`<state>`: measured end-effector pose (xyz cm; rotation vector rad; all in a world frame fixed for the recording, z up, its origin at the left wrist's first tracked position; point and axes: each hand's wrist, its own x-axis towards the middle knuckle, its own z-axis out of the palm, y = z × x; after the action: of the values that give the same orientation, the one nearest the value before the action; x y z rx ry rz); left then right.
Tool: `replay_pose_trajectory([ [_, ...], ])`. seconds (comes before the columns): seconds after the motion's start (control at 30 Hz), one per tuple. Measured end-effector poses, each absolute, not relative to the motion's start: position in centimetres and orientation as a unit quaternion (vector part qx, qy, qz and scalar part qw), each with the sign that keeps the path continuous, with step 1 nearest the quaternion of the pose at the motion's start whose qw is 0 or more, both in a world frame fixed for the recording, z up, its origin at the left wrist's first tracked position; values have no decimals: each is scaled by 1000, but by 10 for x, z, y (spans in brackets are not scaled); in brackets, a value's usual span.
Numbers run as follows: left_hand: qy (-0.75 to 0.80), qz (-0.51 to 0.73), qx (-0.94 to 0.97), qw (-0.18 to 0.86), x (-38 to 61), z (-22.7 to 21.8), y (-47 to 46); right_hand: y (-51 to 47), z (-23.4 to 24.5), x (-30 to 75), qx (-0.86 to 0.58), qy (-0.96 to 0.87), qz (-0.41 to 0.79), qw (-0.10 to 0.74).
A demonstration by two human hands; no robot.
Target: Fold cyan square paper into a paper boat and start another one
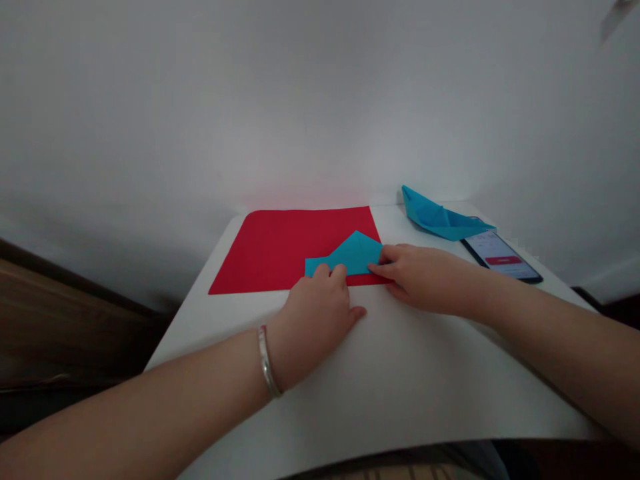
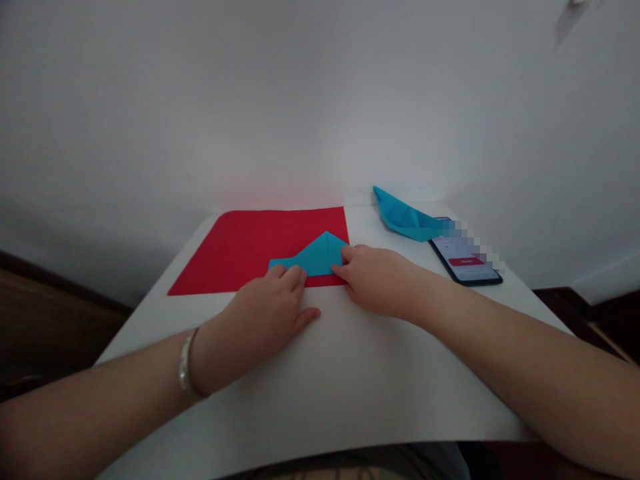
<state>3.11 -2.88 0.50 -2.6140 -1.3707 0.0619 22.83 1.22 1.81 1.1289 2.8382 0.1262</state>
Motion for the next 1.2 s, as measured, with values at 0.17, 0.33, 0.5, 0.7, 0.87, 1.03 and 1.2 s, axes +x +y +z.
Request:
replay_pose_trajectory([
  [0.17,-532,28,-838,118,32,8,-38,12,18,223,394,917,40,43],
  [0.33,-591,63,-792,141,30,12,-41,14,17,224,388,920,40,44],
  [0.5,-631,84,-757,145,32,18,-40,14,18,224,386,921,32,47],
  [0.7,-496,15,-849,178,31,13,-32,5,18,219,401,914,56,42],
  [0.87,-419,13,-898,133,29,-2,-25,-8,10,217,397,913,97,0],
  [1.03,-412,29,-903,116,30,-6,-22,-10,3,219,410,906,102,0],
  [1.2,-418,39,-901,109,30,-6,-22,-5,5,225,411,908,82,23],
])
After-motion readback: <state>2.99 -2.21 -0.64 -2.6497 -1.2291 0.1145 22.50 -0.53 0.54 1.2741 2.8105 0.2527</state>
